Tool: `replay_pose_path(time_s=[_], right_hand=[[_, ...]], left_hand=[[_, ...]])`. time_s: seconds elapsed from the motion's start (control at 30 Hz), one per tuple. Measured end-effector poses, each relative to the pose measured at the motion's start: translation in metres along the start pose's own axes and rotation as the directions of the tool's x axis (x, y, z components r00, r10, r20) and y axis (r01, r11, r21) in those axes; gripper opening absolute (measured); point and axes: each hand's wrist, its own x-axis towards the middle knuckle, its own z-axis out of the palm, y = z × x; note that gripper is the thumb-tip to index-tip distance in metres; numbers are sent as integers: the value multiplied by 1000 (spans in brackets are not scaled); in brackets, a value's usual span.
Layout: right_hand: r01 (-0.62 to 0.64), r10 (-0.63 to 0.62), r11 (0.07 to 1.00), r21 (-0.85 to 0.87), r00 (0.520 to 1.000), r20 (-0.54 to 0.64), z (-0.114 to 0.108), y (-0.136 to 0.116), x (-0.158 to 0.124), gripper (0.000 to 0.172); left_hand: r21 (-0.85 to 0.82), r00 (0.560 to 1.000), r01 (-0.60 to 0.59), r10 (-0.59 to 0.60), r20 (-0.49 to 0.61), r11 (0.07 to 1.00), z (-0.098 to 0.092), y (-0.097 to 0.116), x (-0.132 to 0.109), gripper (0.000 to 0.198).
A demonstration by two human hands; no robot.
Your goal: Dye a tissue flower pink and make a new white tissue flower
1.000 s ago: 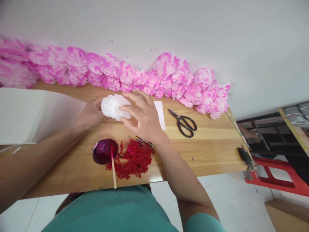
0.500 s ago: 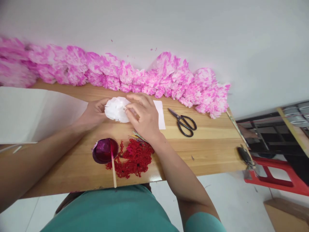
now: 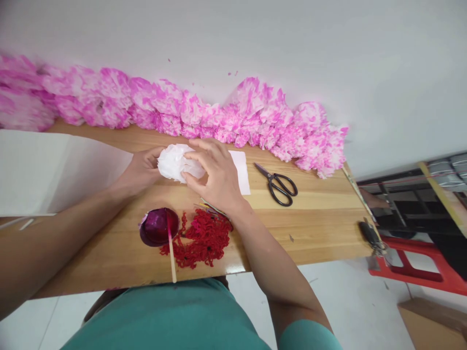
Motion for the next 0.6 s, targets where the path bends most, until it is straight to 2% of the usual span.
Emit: replay_pose_path(time_s=[0.07, 0.2, 0.43, 0.6], right_hand=[[0, 0, 1000, 4, 1000, 1, 2, -1, -1, 21], [-9, 9, 1000, 10, 999, -34, 7, -1, -2, 9], [69, -66, 995, 78, 997, -40, 8, 5, -1, 10], [-17, 21, 997, 81, 998, -52, 5, 6, -1, 11]], left_hand=[[11, 1000, 1, -2, 9, 1000, 0, -1, 0, 41], [19, 999, -25, 24, 36, 1000, 1, -3, 0, 36], [-25, 998, -48, 49, 41, 999, 2, -5, 2, 36], [13, 999, -26, 26, 23, 1000, 1, -4, 2, 40]])
